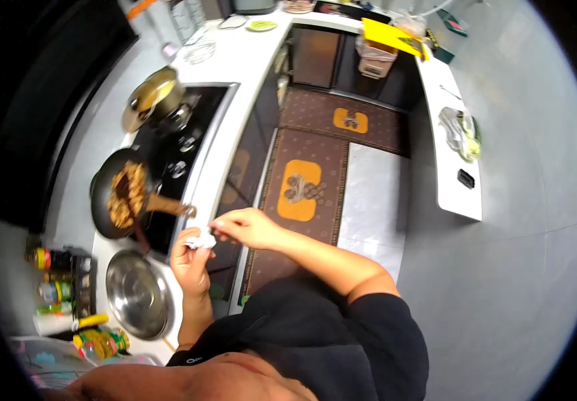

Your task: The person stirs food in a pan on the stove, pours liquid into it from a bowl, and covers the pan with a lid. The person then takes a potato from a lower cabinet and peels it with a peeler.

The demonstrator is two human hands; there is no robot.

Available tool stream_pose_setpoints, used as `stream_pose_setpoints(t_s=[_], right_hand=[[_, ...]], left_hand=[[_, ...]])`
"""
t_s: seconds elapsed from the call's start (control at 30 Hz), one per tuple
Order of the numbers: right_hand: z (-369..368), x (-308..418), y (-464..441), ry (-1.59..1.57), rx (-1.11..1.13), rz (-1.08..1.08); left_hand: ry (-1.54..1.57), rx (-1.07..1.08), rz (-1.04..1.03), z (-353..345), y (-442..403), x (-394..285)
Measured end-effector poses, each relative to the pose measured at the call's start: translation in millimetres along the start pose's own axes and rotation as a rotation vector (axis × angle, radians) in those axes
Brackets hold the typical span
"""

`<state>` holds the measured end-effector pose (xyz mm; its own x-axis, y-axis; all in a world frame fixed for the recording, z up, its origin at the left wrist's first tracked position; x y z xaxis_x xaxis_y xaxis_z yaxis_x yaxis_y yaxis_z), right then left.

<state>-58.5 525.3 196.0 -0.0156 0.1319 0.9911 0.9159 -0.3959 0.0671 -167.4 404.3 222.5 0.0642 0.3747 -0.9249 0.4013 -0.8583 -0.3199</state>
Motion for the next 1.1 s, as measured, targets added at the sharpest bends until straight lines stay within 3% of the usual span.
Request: stream_pose_setpoints(t_s=[0.07, 0.17, 0.27, 0.43, 0.6, 0.67, 0.77, 0.87, 1.03, 1.1], right_hand=[[68.5, 3.0, 37.8, -0.328, -0.095, -0.006], [138.9, 9.4, 72.9, -0.288, -0.238, 0.042], [204.6, 10.1, 84.2, -0.316, -0.308, -0.02], [330.7, -15.6, 81.0, -0.459, -0.544, -0.084], [461.8, 4.7, 67.9, -0.349, -0.757, -0.153], [512.4, 28.6, 59.5, -0.325, -0.954, -0.126], [590.4, 56.4, 45.5, -0.34, -1.151, -0.02], [672.0, 70.0, 29.5, -0.363, -1.185, 0.11], [838.2, 98.1, -12.6, -0.183, -1.342, 0.087], [929.6, 99.0, -22.4, -0.033, -1.362, 0.109]], left_hand=[[-0.275, 0.087, -0.021, -55.7, -36.6, 40.5], [-0.513, 0.266, 0.008, -137.1, -84.9, 79.2], [-0.696, 0.299, -0.029, -194.0, -126.7, 106.4], [-0.528, 0.322, 0.135, -222.2, -207.1, 171.3], [-0.553, 0.149, 0.31, -181.1, -327.6, 260.5], [-0.603, 0.198, 0.285, -171.8, -393.5, 310.3], [-0.652, 0.233, 0.324, -210.8, -476.3, 337.8], [-0.652, 0.306, 0.257, -261.5, -554.3, 356.3], [-0.519, 0.342, 0.347, -304.1, -643.6, 444.2], [-0.394, 0.258, 0.634, -304.5, -663.8, 494.6]])
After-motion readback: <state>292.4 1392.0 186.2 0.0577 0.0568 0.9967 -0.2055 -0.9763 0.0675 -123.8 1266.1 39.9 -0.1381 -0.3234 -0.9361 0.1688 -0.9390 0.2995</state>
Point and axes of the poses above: each hand's wrist, its own y-axis away from the middle knuckle, its own z-axis out of the back of the hand, x = y × z, the point moved 1 cm from there along -y, towards the middle knuckle, and after that the axes turned 5 degrees about x, right-handed, at the moved point
